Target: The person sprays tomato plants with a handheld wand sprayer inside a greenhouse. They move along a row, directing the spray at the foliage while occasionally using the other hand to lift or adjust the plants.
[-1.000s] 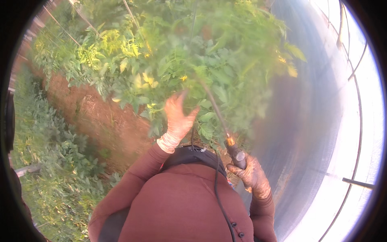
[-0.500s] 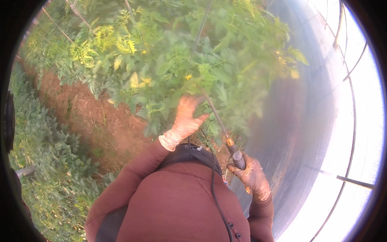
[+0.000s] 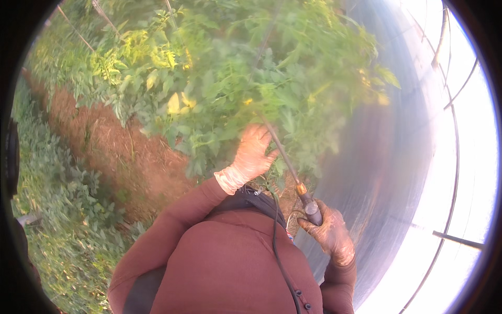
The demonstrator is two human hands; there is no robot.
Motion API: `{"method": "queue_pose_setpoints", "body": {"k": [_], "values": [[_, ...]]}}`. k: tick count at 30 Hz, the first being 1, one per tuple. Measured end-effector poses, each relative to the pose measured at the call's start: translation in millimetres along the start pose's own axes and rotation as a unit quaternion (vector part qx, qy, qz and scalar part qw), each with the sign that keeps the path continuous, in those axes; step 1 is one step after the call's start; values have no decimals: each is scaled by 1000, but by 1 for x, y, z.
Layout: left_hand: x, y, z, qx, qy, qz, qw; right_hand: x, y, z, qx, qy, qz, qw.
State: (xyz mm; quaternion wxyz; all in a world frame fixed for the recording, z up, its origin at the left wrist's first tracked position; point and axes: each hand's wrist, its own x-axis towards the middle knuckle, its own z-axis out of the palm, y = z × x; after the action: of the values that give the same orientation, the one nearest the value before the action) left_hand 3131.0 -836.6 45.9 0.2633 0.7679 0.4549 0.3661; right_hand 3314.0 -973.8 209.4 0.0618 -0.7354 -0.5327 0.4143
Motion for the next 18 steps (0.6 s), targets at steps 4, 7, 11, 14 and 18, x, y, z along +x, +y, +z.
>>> {"method": "queue_pose_setpoints", "body": {"k": [4, 7, 11, 14, 18], "values": [[1, -1, 1, 16, -7, 3, 1000, -5, -10, -6, -55, -8, 21, 998], [1, -1, 1, 8, -4, 2, 1000, -1, -16, -7, -98, 4, 22, 995], [0, 2, -1, -6, 0, 6, 1000, 6, -19, 0, -47, 20, -18, 999], [-4, 3, -4, 13, -5, 8, 1000, 10, -19, 3, -14, 21, -26, 999], [-16, -10, -15, 20, 69, 86, 994, 13, -23, 9, 25, -18, -20, 999]]}}
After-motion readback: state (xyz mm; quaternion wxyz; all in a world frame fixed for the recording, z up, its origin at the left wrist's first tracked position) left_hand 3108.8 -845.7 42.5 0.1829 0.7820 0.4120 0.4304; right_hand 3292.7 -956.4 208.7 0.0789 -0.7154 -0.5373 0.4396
